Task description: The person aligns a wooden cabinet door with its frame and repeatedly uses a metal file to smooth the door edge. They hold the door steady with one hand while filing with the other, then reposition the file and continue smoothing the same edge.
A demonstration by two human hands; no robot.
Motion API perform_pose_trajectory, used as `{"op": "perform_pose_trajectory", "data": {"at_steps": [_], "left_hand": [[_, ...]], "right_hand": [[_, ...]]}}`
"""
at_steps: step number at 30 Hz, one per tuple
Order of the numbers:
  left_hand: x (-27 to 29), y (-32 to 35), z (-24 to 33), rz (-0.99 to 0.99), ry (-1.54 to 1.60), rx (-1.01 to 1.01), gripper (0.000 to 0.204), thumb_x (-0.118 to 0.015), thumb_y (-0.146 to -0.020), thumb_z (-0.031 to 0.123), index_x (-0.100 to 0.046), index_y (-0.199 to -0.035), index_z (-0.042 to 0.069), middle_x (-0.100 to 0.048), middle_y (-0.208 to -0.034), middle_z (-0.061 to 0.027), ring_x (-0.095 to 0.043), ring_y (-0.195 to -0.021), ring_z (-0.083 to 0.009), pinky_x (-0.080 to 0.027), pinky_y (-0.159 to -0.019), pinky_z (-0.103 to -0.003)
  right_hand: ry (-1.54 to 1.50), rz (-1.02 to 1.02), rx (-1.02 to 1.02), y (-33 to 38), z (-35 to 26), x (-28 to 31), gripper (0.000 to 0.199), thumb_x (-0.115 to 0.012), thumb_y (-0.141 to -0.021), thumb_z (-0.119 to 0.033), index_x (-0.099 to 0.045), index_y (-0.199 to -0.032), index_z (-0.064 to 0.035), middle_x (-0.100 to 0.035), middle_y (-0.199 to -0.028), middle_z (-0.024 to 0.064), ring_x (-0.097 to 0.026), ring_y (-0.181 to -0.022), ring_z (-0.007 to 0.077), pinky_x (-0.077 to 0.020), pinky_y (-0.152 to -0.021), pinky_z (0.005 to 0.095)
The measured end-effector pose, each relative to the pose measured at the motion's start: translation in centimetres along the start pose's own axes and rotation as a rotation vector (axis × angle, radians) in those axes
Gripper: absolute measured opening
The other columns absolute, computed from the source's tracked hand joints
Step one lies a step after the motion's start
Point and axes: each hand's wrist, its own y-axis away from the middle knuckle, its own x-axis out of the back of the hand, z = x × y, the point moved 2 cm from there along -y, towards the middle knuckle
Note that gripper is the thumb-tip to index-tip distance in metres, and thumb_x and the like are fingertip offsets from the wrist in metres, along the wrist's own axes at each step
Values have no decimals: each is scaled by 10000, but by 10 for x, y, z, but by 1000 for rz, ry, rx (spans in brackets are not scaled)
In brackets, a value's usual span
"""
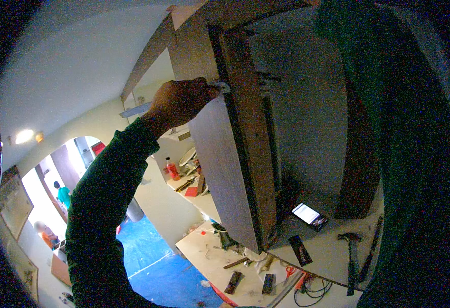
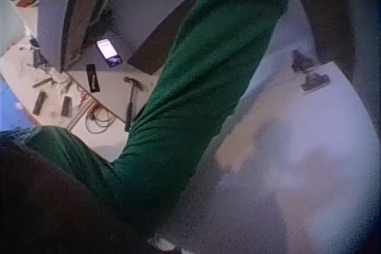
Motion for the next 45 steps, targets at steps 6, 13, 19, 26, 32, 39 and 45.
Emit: {"op": "perform_pose_trajectory", "data": {"at_steps": [6, 13, 19, 26, 32, 39, 45], "left_hand": [[-13, 8, -13, 258, 75, -141, 367, -518, -987, 423, -664, -980, 87, -673, -813, -145, -678, -772, -352, -543, -683, -456], [-30, 4, -13, 454, 46, -216, 280, -578, -955, 357, -641, -965, 84, -668, -900, -127, -669, -797, -341, -537, -711, -449], [-39, 11, -9, 467, 20, -262, 305, -648, -897, 401, -627, -904, 97, -668, -869, -88, -662, -726, -311, -531, -644, -436], [-41, 21, 5, 529, -7, -345, 294, -655, -890, 406, -643, -881, 112, -670, -804, -71, -662, -669, -289, -520, -596, -417], [-27, -6, -16, 441, 43, -232, 308, -608, -919, 418, -659, -901, 114, -674, -779, -112, -672, -677, -324, -530, -612, -458], [8, -44, -49, 503, -24, -105, 341, -514, -959, 476, -693, -1027, 193, -704, -836, -120, -684, -748, -367, -555, -652, -488], [16, -54, -68, 557, -8, -75, 345, -497, -956, 493, -695, -1056, 229, -712, -860, -114, -687, -748, -366, -556, -644, -497]], "right_hand": [[-90, -34, 33, 1, 1, -14, 354, -682, -857, -211, -533, -658, 41, -418, -519, 149, -392, -451, 200, -387, -511, 402], [-52, -60, 9, 0, -9, -6, 326, -686, -869, -200, -535, -702, 35, -435, -565, 116, -406, -522, 179, -391, -536, 388], [9, -91, -3, -1, -8, -7, 360, -669, -871, -189, -451, -661, 6, -362, -556, 91, -360, -524, 186, -358, -535, 391], [-13, -103, 120, -4, -9, -11, 415, -646, -876, -176, -326, -640, -57, -284, -564, 51, -278, -528, 181, -335, -593, 384], [19, -133, 112, -4, -6, -11, 406, -653, -885, -193, -349, -649, -64, -338, -578, 41, -334, -563, 176, -357, -620, 387], [53, -186, -34, -5, -20, -4, 343, -678, -882, -222, -500, -656, -34, -498, -632, 76, -479, -657, 207, -402, -658, 403], [93, -41, -31, 0, -27, -11, 336, -674, -892, -223, -519, -676, -17, -513, -647, 79, -492, -673, 210, -404, -657, 411]]}}
